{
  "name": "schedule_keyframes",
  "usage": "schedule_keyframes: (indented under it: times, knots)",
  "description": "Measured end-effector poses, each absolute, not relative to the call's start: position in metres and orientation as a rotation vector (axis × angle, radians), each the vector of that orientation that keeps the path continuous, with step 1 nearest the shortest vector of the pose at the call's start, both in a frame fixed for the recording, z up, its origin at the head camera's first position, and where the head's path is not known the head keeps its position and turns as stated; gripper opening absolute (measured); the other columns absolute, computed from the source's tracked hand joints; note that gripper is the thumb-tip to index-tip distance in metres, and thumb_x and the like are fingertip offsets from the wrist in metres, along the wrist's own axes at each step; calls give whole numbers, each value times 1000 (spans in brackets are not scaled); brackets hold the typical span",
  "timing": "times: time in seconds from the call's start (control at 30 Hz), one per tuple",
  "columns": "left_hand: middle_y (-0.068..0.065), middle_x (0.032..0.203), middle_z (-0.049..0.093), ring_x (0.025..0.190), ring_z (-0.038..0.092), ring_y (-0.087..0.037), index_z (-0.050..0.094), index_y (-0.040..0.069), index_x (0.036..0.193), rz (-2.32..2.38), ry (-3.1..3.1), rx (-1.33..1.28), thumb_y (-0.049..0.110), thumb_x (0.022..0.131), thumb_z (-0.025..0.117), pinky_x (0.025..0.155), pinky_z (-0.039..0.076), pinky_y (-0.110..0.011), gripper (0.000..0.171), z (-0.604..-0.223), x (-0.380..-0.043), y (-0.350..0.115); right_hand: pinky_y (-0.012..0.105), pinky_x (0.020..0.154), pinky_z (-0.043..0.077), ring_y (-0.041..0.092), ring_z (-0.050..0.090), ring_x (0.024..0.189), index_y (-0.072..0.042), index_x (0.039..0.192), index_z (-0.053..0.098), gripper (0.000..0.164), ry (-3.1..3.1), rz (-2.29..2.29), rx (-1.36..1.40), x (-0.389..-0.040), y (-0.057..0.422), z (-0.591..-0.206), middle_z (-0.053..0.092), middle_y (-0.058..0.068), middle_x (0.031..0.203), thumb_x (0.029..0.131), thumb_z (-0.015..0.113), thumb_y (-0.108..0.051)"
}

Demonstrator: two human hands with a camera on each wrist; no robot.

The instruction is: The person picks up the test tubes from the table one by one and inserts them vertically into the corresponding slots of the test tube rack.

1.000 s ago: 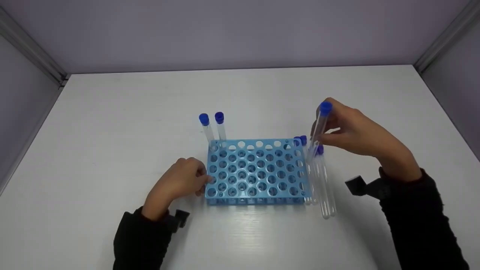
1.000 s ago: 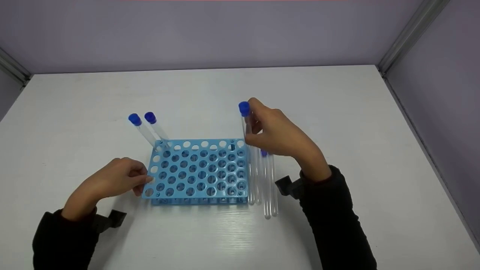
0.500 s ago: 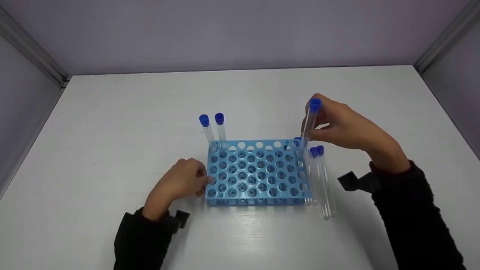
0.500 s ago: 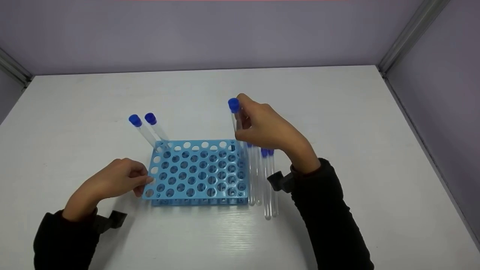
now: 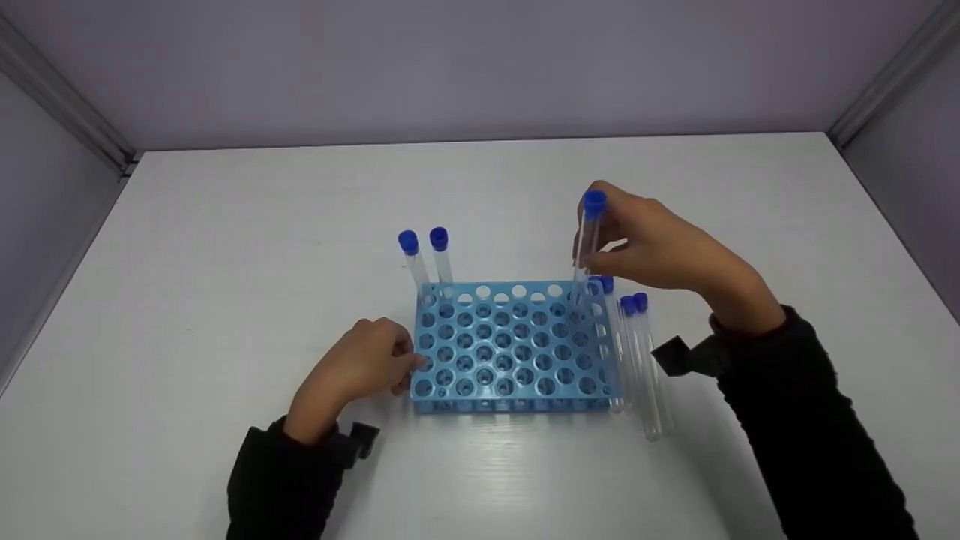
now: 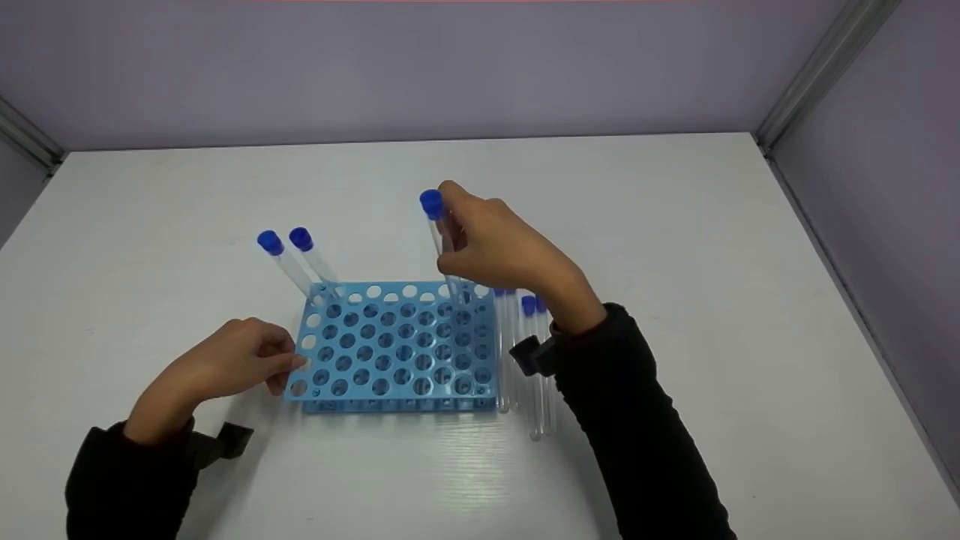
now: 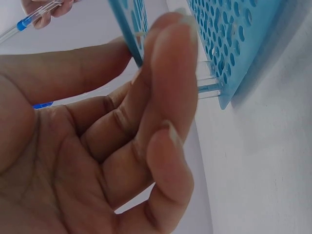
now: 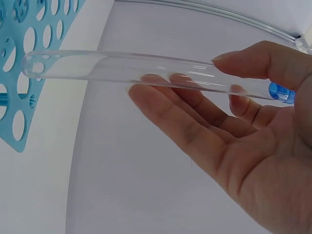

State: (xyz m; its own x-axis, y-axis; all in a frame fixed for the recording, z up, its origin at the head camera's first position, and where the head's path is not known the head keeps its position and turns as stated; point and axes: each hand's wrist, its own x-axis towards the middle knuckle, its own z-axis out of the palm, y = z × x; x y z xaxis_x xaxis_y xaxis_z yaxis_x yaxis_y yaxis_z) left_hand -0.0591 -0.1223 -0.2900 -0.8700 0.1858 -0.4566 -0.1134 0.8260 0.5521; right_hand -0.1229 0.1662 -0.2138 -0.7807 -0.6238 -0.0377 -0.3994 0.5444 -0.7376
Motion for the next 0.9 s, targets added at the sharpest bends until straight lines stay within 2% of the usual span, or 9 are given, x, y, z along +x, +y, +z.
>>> schedule_keyframes:
  times: [0.33, 0.9]
  knots:
    - [-4, 62, 59, 58, 54, -16, 66, 0, 84, 800, 2493, 33, 12, 86, 63, 58, 43, -29, 12, -289, -58, -122, 45, 78, 48, 28, 62, 93, -2, 106, 40, 27, 2470, -1055, -868, -124, 149, -213, 62, 16, 98, 85, 57, 0]
    - [-4, 57, 59, 55, 52, -16, 64, 1, 78, 798, 2505, 62, 11, 86, 62, 55, 39, -28, 13, -291, -59, -122, 40, 81, 48, 24, 63, 90, -2, 107, 40, 29, 2450, -1017, -945, -130, 121, -212, 62, 14, 99, 84, 56, 2]
